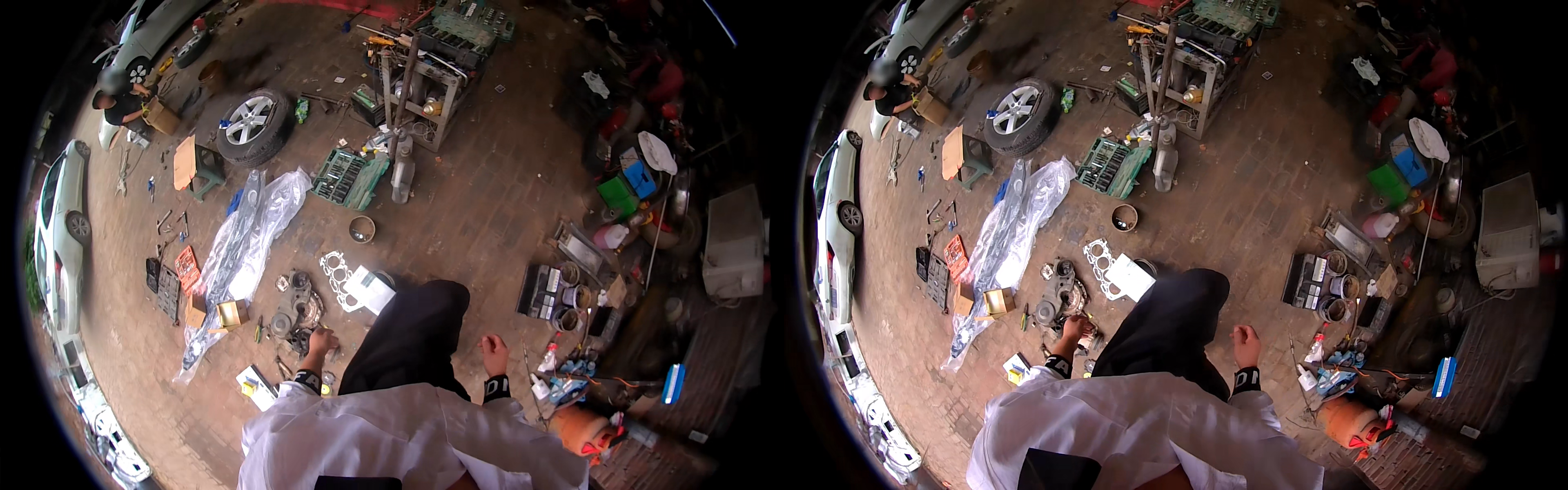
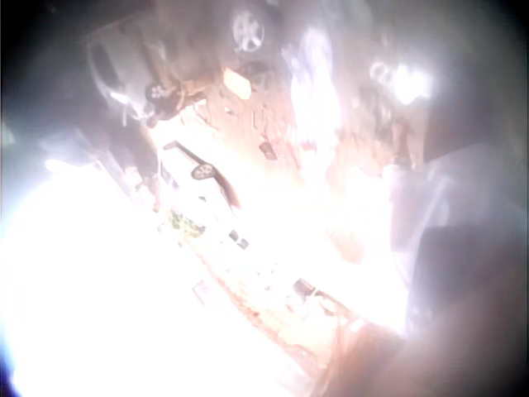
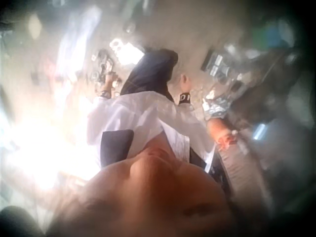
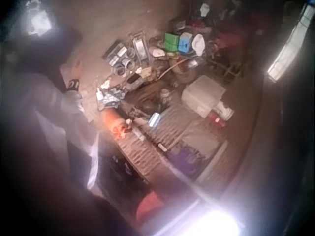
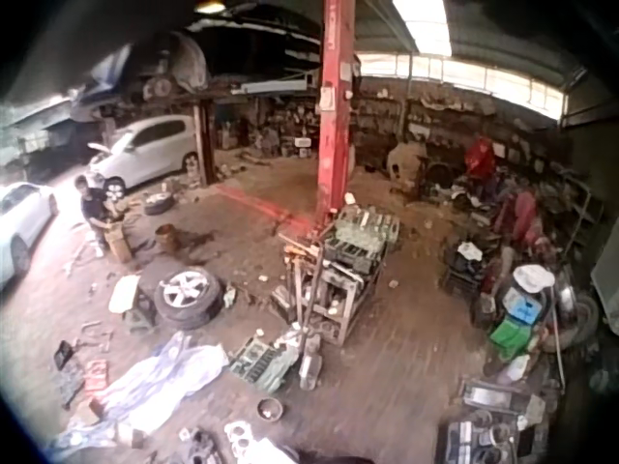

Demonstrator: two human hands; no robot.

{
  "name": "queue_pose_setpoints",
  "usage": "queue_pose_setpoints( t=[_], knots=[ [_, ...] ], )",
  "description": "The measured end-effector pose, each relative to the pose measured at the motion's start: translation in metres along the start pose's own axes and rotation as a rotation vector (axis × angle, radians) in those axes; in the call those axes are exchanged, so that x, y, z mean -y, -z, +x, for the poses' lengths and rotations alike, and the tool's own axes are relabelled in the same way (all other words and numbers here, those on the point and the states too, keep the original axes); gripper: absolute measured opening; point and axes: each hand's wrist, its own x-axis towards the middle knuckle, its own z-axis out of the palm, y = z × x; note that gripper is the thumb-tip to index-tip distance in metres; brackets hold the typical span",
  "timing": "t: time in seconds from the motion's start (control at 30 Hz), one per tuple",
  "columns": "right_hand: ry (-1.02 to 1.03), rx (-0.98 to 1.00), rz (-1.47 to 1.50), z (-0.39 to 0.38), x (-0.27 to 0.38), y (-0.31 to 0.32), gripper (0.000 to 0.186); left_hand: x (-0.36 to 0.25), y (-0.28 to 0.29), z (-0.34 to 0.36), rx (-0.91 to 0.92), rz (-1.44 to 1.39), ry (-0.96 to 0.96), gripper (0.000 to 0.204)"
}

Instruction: The person sits on the ground and uses a screwdriver and hammer to scrape and shape small metal pieces. They stand to retrieve a plier from a toolbox, then return to continue working on the metal parts.

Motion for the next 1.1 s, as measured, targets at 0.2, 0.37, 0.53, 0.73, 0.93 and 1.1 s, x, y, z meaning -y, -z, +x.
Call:
queue_pose_setpoints(
  t=[0.2, 0.37, 0.53, 0.73, 0.93, 1.1],
  knots=[
    [-0.007, 0.001, -0.092, 0.053, 0.0, 0.026, 0.019, 0.02, -0.01, 0.076, 0.141, 0.121, 0.417, 0.022],
    [0.025, -0.089, -0.093, 0.156, 0.018, 0.061, 0.021, -0.101, -0.118, 0.094, 0.007, 0.217, 0.282, 0.019],
    [0.022, 0.039, -0.078, 0.252, 0.118, 0.076, 0.02, -0.205, -0.203, 0.135, 0.095, 0.117, 0.013, 0.024],
    [0.156, 0.062, -0.026, 0.345, 0.195, 0.071, 0.021, -0.305, -0.271, 0.149, -0.066, 0.301, -0.439, 0.031],
    [0.086, 0.155, -0.057, 0.423, 0.237, 0.061, 0.019, -0.388, -0.28, 0.098, -0.068, 0.215, -0.232, 0.035],
    [0.178, 0.433, -0.154, 0.49, 0.304, -0.011, 0.014, -0.354, -0.245, 0.104, -0.25, -0.089, -0.05, 0.029]
  ],
)
